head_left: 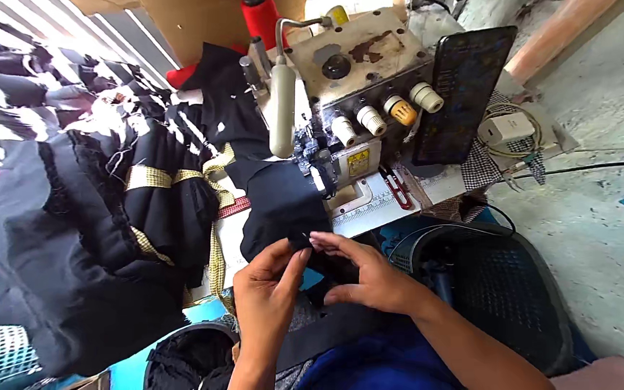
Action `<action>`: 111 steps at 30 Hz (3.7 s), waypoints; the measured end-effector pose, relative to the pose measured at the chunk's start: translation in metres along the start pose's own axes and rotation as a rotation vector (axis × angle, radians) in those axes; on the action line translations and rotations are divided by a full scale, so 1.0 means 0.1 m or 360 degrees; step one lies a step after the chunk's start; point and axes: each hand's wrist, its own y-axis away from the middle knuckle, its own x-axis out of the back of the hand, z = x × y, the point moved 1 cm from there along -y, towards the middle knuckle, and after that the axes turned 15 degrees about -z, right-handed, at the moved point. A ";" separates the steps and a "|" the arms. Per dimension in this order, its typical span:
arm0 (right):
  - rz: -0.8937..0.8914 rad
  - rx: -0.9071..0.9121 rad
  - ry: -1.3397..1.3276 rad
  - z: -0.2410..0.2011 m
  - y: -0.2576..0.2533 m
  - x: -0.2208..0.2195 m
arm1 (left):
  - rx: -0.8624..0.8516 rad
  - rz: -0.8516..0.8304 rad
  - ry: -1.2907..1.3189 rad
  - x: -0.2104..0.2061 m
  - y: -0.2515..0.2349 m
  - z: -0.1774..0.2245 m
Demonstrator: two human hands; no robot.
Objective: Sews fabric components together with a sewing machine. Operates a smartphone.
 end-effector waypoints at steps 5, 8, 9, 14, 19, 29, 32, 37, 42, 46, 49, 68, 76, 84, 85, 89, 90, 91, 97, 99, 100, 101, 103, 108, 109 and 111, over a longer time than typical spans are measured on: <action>0.0235 0.0055 -0.0133 -0.09 -0.14 -0.05 | 0.0014 0.0022 0.0135 -0.11 -0.02 -0.07; 0.0330 -0.0003 -0.0095 -0.05 -0.08 -0.10 | -0.0019 -0.0002 0.0249 -0.06 -0.05 -0.13; 0.0360 -0.0013 -0.0066 -0.05 -0.05 -0.11 | -0.0014 -0.0015 0.0303 -0.04 -0.06 -0.14; 0.0438 -0.0122 -0.0048 -0.10 0.07 -0.12 | 0.0064 -0.0029 0.0585 -0.03 -0.15 -0.16; 0.0461 -0.0176 0.0137 -0.10 0.12 -0.06 | 0.0108 -0.0024 0.0674 0.00 -0.23 -0.16; 0.0530 -0.0199 0.0256 -0.04 0.22 0.00 | 0.0144 0.0022 0.0275 0.14 -0.34 -0.16; 0.0533 -0.0189 0.0238 -0.03 0.22 0.00 | 0.0178 0.0029 0.0302 0.12 -0.36 -0.17; 0.0472 -0.0157 0.0098 -0.01 0.22 0.00 | 0.0135 -0.0027 0.0251 0.13 -0.40 -0.18; 0.0390 -0.0105 -0.0049 -0.10 0.16 0.01 | -0.0045 -0.0561 -0.0392 0.49 -0.71 0.08; 0.0612 -0.0234 -0.0165 -0.04 -0.14 0.01 | -0.0212 -0.0658 -0.0910 0.59 -1.21 0.19; 0.0682 -0.0353 -0.0295 0.18 -0.32 0.00 | -0.0216 -0.0522 -0.1019 0.56 -1.38 -0.02; 0.0696 -0.0386 -0.0091 0.12 -0.03 -0.08 | -0.0215 -0.0336 -0.1237 0.54 -1.14 -0.09; 0.0761 -0.0269 0.0260 0.20 -0.02 -0.06 | -0.0155 -0.0178 -0.1232 0.46 -1.09 -0.06; 0.0514 -0.0033 -0.0038 0.12 0.12 -0.03 | -0.0204 -0.0045 -0.1646 0.04 -0.61 -0.18; 0.0509 -0.0038 -0.0118 0.11 0.13 -0.03 | -0.0204 -0.0036 -0.1632 0.03 -0.61 -0.20; 0.0572 -0.0125 -0.0176 0.09 0.05 -0.01 | -0.0196 -0.0009 -0.1581 0.04 -0.74 -0.23; 0.0586 -0.0134 -0.0184 0.08 0.03 0.00 | -0.0200 -0.0010 -0.1573 0.05 -0.78 -0.23; 0.0598 -0.0133 -0.0187 0.07 0.01 0.01 | -0.0207 -0.0012 -0.1568 0.06 -0.81 -0.23; 0.0605 -0.0158 -0.0111 0.07 0.01 0.02 | -0.0208 -0.0116 -0.1608 0.12 -0.87 -0.25; 0.0595 -0.0178 -0.0090 0.08 0.02 0.03 | -0.0215 -0.0162 -0.1634 0.14 -0.86 -0.26; 0.0591 -0.0186 -0.0089 0.07 0.02 0.03 | -0.0220 -0.0177 -0.1644 0.15 -0.85 -0.26; 0.0588 -0.0191 -0.0087 0.07 0.01 0.04 | -0.0222 -0.0193 -0.1647 0.15 -0.85 -0.26; 0.0581 -0.0197 -0.0083 0.06 -0.01 0.05 | -0.0206 -0.0220 -0.1641 0.14 -0.86 -0.24; 0.0622 -0.0225 -0.0024 0.05 -0.11 0.08 | -0.0115 -0.0299 -0.1655 0.17 -0.97 -0.19; 0.0627 -0.0226 0.0002 0.04 -0.13 0.09 | -0.0105 -0.0305 -0.1652 0.18 -1.00 -0.18; 0.0640 -0.0219 0.0041 0.05 -0.16 0.11 | -0.0092 -0.0320 -0.1628 0.21 -1.05 -0.18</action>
